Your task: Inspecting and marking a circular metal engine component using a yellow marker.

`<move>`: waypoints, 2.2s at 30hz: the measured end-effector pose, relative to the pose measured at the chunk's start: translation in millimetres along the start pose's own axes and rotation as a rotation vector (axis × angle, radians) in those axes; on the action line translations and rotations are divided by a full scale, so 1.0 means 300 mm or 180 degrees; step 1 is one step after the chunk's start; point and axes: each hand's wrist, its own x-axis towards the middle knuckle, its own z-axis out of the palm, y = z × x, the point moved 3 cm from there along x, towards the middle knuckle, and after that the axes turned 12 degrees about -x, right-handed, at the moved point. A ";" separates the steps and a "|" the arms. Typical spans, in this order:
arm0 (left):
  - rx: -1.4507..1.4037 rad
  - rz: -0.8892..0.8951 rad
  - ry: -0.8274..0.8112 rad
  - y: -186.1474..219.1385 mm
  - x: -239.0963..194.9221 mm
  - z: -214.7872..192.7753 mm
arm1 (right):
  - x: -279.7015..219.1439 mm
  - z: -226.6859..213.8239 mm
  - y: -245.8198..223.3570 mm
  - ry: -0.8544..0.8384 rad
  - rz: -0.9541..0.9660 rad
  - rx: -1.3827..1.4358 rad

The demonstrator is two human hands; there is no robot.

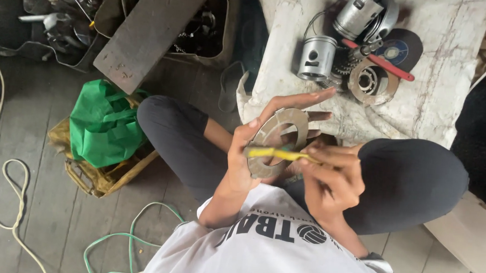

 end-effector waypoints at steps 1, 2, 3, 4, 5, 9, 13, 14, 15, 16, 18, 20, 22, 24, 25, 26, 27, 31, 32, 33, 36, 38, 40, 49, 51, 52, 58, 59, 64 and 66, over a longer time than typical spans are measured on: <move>-0.0068 -0.0027 -0.0060 0.000 0.003 -0.001 | -0.002 0.007 -0.009 -0.0022 -0.0200 0.0184; -0.0058 -0.0027 -0.0067 0.008 0.000 0.010 | 0.004 0.000 -0.001 -0.0013 -0.0203 0.0190; 0.0065 -0.0081 -0.0001 0.014 -0.002 0.020 | 0.012 -0.008 0.015 0.0036 0.0128 -0.0027; 0.0185 -0.0123 0.0072 0.019 -0.006 0.029 | 0.018 -0.018 0.034 0.0073 0.0453 -0.0239; 0.0192 -0.0111 0.0072 0.012 -0.006 0.016 | 0.018 -0.015 0.022 0.0071 0.0445 -0.0229; -0.0017 0.0036 -0.0089 -0.008 -0.004 -0.005 | -0.002 -0.001 -0.011 0.0014 0.0114 -0.0022; -0.0012 0.0007 -0.0035 0.000 -0.004 0.006 | 0.022 -0.019 0.028 0.0056 0.0400 -0.0296; -0.0010 0.0023 -0.0044 0.002 -0.005 0.009 | 0.021 -0.017 0.020 0.0056 0.0382 -0.0290; -0.0022 -0.0002 0.0002 0.003 -0.007 0.009 | 0.018 -0.015 0.012 0.0074 0.0369 -0.0264; -0.0041 -0.0031 0.0054 0.001 -0.012 0.009 | 0.013 -0.015 0.005 0.0085 0.0362 -0.0244; -0.0066 0.0027 -0.0012 -0.007 -0.004 -0.009 | -0.001 0.005 0.002 0.0045 0.0145 -0.0048; -0.0080 0.0078 -0.0093 -0.004 -0.001 -0.006 | 0.001 0.003 0.001 0.0024 -0.0073 0.0151; 0.0019 0.0014 -0.0013 0.005 -0.005 0.013 | 0.023 -0.019 0.026 0.0016 0.0382 -0.0289; 0.0079 -0.0018 0.0035 0.014 -0.004 0.022 | 0.024 -0.017 0.006 0.0011 0.0406 -0.0308; 0.0129 -0.0067 0.0094 0.015 -0.005 0.024 | 0.024 -0.017 -0.002 0.0001 0.0449 -0.0338; 0.0124 -0.0065 0.0095 0.007 -0.004 0.010 | 0.009 -0.007 0.000 -0.0003 0.0447 -0.0342; 0.0015 0.0006 0.0016 0.000 -0.003 -0.001 | -0.005 0.003 -0.005 0.0010 0.0172 -0.0141; 0.0062 0.0008 0.0028 0.017 -0.006 0.023 | 0.017 -0.012 0.013 0.0067 0.0296 -0.0389; 0.0071 0.0023 0.0023 0.015 -0.007 0.022 | 0.012 -0.013 0.017 0.0069 0.0284 -0.0377; 0.0099 0.0007 0.0040 0.013 -0.008 0.020 | 0.006 -0.014 0.024 0.0060 0.0343 -0.0373; 0.0037 0.0039 0.0010 0.002 -0.002 0.005 | -0.011 0.001 0.009 0.0021 0.0154 -0.0168; -0.0036 0.0072 -0.0047 0.004 0.001 0.016 | -0.007 0.001 -0.002 0.0013 -0.0087 0.0039; 0.0083 0.0035 0.0159 0.016 -0.002 0.044 | 0.020 -0.016 0.016 0.0050 0.0268 -0.0434; 0.0137 0.0074 -0.0069 0.016 -0.002 0.037 | -0.001 -0.014 0.013 0.0071 0.0271 -0.0306; 0.0338 0.0016 -0.0001 0.037 -0.009 0.063 | -0.011 -0.017 0.036 0.0085 0.0359 -0.0336; 0.0509 -0.0060 0.0064 0.042 -0.012 0.075 | -0.016 -0.023 0.050 0.0097 0.0456 -0.0400; 0.0120 0.0100 -0.0011 0.001 -0.001 0.048 | 0.007 -0.009 -0.008 0.0021 0.0157 -0.0055; 0.0138 0.0096 -0.0024 0.007 0.000 0.053 | 0.007 -0.014 0.002 0.0041 0.0156 -0.0045; -0.0071 0.0062 0.0020 -0.012 0.005 0.041 | -0.024 -0.012 -0.004 -0.0001 0.0103 -0.0094; -0.0046 0.0068 0.0044 -0.003 0.002 0.053 | -0.009 -0.010 -0.004 0.0020 0.0112 -0.0053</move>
